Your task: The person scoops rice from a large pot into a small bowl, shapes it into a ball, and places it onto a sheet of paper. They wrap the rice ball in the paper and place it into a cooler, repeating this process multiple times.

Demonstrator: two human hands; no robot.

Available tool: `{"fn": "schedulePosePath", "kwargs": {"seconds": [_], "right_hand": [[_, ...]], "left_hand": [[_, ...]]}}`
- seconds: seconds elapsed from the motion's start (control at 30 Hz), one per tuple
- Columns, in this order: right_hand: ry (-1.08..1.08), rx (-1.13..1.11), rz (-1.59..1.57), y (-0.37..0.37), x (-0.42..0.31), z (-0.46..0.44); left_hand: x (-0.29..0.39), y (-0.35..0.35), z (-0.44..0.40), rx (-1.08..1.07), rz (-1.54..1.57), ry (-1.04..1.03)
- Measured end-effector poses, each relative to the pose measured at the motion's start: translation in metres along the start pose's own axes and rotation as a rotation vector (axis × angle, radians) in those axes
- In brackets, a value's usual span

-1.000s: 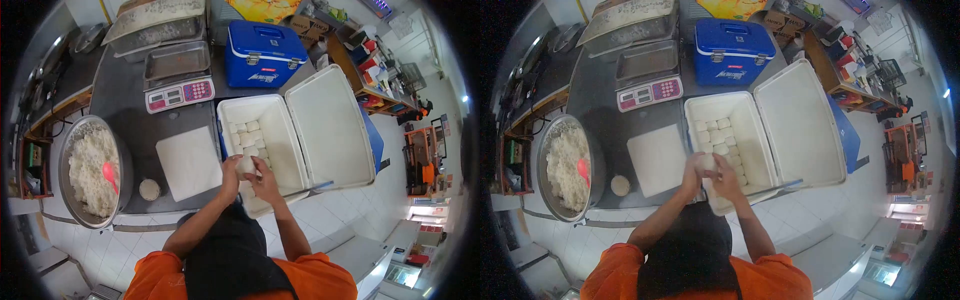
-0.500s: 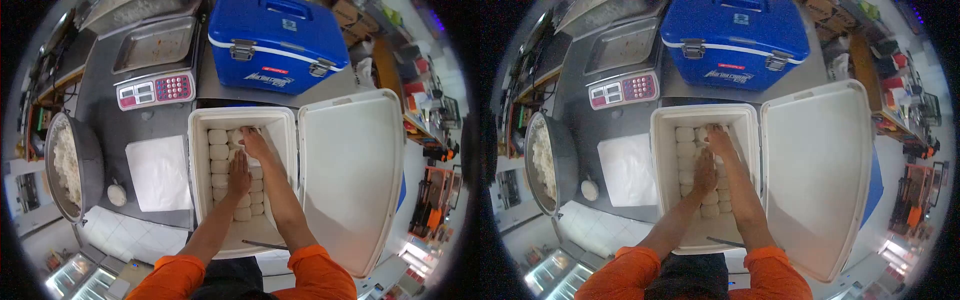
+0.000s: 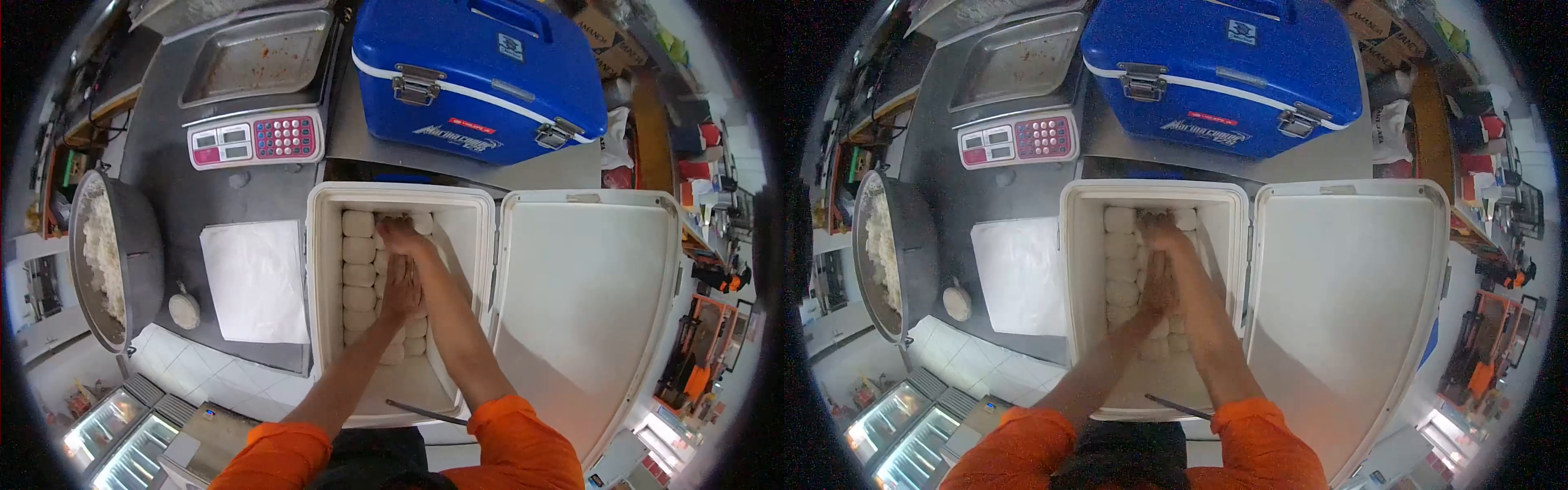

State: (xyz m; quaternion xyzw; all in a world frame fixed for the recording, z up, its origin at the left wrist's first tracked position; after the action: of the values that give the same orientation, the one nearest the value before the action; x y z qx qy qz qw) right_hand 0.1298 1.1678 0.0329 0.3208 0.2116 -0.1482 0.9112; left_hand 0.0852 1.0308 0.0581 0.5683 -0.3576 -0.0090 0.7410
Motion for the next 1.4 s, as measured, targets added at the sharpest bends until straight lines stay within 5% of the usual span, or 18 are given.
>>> {"fn": "schedulePosePath", "kwargs": {"seconds": [0.13, 0.27, 0.33, 0.43, 0.5, 0.57, 0.6, 0.63, 0.67, 0.77, 0.83, 0.87, 0.93, 0.97, 1.03, 1.17, 1.3, 1.4], "right_hand": [[-0.166, -0.013, 0.144, 0.003, -0.010, -0.004], [-0.095, -0.065, 0.104, 0.004, 0.006, 0.002], [-0.059, 0.208, -0.334, 0.027, 0.000, 0.037], [-0.229, 0.497, -0.512, -0.006, 0.028, 0.026], [-0.244, 0.518, -0.554, -0.008, 0.042, 0.026], [-0.183, 0.515, -0.425, -0.022, 0.062, 0.022], [-0.234, 0.340, -0.796, -0.012, 0.052, 0.035], [-0.127, 0.458, -0.506, -0.038, 0.106, -0.006], [-0.115, 0.560, -0.595, -0.037, 0.102, 0.007], [-0.203, 0.777, -0.067, 0.022, -0.023, 0.117], [-0.169, 0.965, -0.328, 0.047, -0.154, 0.187], [0.027, 1.027, -0.441, 0.029, -0.199, 0.192], [0.292, 0.952, -0.650, -0.022, -0.284, 0.182], [0.341, 0.896, -0.463, -0.029, -0.351, 0.182], [0.533, 0.796, -0.288, -0.115, -0.452, 0.130], [0.376, 0.745, -0.150, -0.175, -0.492, 0.068], [0.298, 0.714, -0.218, -0.186, -0.484, 0.043], [0.363, 0.729, -0.312, -0.161, -0.480, 0.079]], "left_hand": [[-0.011, 0.019, -0.011, -0.100, -0.131, 0.035], [-0.018, 0.036, -0.013, -0.218, -0.164, 0.167], [-0.013, 0.051, -0.021, -0.188, -0.173, 0.164], [0.004, 0.067, -0.031, 0.024, 0.043, 0.169], [0.002, 0.059, -0.021, -0.026, 0.446, 0.240], [0.037, 0.143, 0.004, -0.411, 0.169, 0.089], [0.034, 0.158, 0.032, -0.190, 0.302, -0.048], [0.029, 0.175, 0.068, 0.040, 0.416, -0.191], [0.023, 0.216, 0.094, 0.016, 0.505, -0.121], [-0.035, 0.287, 0.190, 0.103, 0.723, 0.235], [-0.097, 0.302, 0.259, 0.336, 0.763, 0.564], [-0.124, 0.314, 0.289, 0.311, 0.862, 0.859], [-0.199, 0.288, 0.351, 0.658, 0.976, 0.936], [-0.223, 0.302, 0.366, 0.630, 0.960, 1.054], [-0.279, 0.305, 0.396, 0.768, 1.136, 1.116], [-0.323, 0.325, 0.392, 0.861, 1.518, 1.248], [-0.366, 0.299, 0.373, 0.674, 1.516, 1.248], [-0.352, 0.317, 0.320, 0.605, 1.808, 0.852]]}}
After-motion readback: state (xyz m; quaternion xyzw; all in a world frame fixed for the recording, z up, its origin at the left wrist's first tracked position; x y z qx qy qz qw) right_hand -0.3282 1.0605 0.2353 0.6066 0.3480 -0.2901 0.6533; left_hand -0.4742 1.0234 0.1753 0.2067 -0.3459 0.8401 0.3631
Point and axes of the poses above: each hand's wrist, its own z-axis away from the middle knuckle, its own y-axis out of the back of the hand, x = y × z, the point moved 5 cm from there along -z, towards the middle knuckle, and after that the axes turned 5 degrees about z, right-handed, at the moved point
